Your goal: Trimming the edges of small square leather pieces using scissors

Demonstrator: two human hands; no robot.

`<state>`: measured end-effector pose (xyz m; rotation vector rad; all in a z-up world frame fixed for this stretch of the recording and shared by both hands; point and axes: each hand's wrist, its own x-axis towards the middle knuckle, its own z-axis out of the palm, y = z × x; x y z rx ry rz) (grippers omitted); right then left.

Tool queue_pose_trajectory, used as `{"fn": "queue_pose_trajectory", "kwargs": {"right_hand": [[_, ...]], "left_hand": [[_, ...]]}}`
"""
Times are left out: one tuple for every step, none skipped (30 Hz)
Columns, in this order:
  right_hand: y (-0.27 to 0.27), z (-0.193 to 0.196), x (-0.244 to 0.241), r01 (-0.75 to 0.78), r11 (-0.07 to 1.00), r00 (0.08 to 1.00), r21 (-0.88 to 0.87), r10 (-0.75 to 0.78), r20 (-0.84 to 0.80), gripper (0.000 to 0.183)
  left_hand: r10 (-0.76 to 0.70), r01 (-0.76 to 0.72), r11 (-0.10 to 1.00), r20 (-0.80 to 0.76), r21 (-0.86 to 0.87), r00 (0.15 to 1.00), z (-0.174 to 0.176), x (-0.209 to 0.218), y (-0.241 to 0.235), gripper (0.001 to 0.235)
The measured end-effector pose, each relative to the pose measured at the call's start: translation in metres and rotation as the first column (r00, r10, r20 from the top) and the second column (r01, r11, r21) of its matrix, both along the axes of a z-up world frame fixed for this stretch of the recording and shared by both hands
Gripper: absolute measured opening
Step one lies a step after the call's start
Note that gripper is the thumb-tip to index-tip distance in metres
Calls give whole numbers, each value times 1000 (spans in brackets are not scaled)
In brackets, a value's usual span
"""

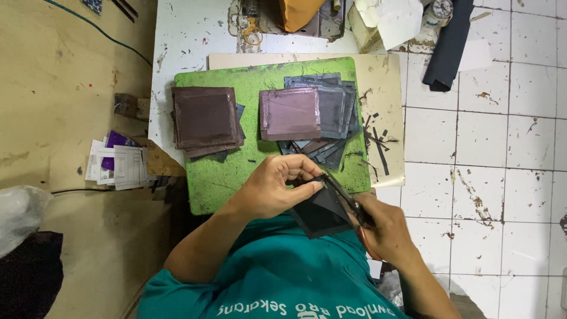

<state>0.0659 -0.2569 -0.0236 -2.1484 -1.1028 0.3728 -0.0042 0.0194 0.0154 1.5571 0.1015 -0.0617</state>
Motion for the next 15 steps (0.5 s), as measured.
{"fn": "queue_pose_trajectory", "kwargs": {"right_hand": [[-4, -7, -1, 1, 1000, 1000, 1, -1, 0, 21], [-8, -13, -2, -25, 999, 995, 48, 30, -95, 30], [-12, -20, -3, -47, 994, 980, 98, 64, -187, 38], [-6, -14, -4, -46, 994, 980, 97, 63, -188, 38], [0, -8, -5, -45, 988, 974, 147, 76, -212, 33], [5, -2, -6, -43, 980, 968, 196, 90, -236, 28], [2, -9, -7, -43, 980, 967, 195, 89, -237, 28], [-1, -16, -8, -46, 978, 972, 205, 92, -217, 33], [-4, -24, -8, -50, 975, 976, 215, 94, -198, 39], [-4, -26, -9, -50, 975, 976, 215, 93, -198, 39], [-4, -28, -9, -49, 976, 977, 214, 92, -194, 29], [-5, -30, -10, -48, 976, 977, 213, 90, -191, 21], [-3, -29, -10, -47, 976, 977, 213, 89, -192, 21], [-1, -27, -10, -56, 972, 976, 226, 102, -195, 18], [1, -25, -10, -65, 969, 974, 240, 115, -197, 16]], "left_hand": [[-1, 1, 1000, 0, 1, 1000, 0, 0, -1, 17], [2, -2, 1000, -13, -8, 1000, -1, 0, -1, 17], [4, -5, 1000, -26, -16, 1000, -2, 1, -2, 16], [3, -4, 1000, -26, -17, 1000, -5, 1, -3, 16], [8, -9, 1000, -35, -29, 999, -8, 1, -4, 16], [12, -14, 999, -44, -42, 999, -11, 1, -5, 17], [12, -14, 999, -46, -43, 999, -8, 1, -4, 17], [8, -9, 1000, -38, -18, 999, -4, 1, -3, 18], [3, -3, 1000, -31, 7, 1000, 0, 1, -2, 18], [3, -3, 1000, -31, 7, 1000, -1, 1, -2, 18], [4, -4, 1000, -26, 3, 1000, -1, 1, -2, 18], [4, -4, 1000, -22, 0, 1000, -1, 1, -2, 18], [3, -3, 1000, -23, -1, 1000, 0, 1, -2, 18], [5, -5, 1000, -23, -16, 1000, 0, 1, -2, 18], [6, -6, 1000, -23, -31, 1000, 1, 1, -2, 18]]}}
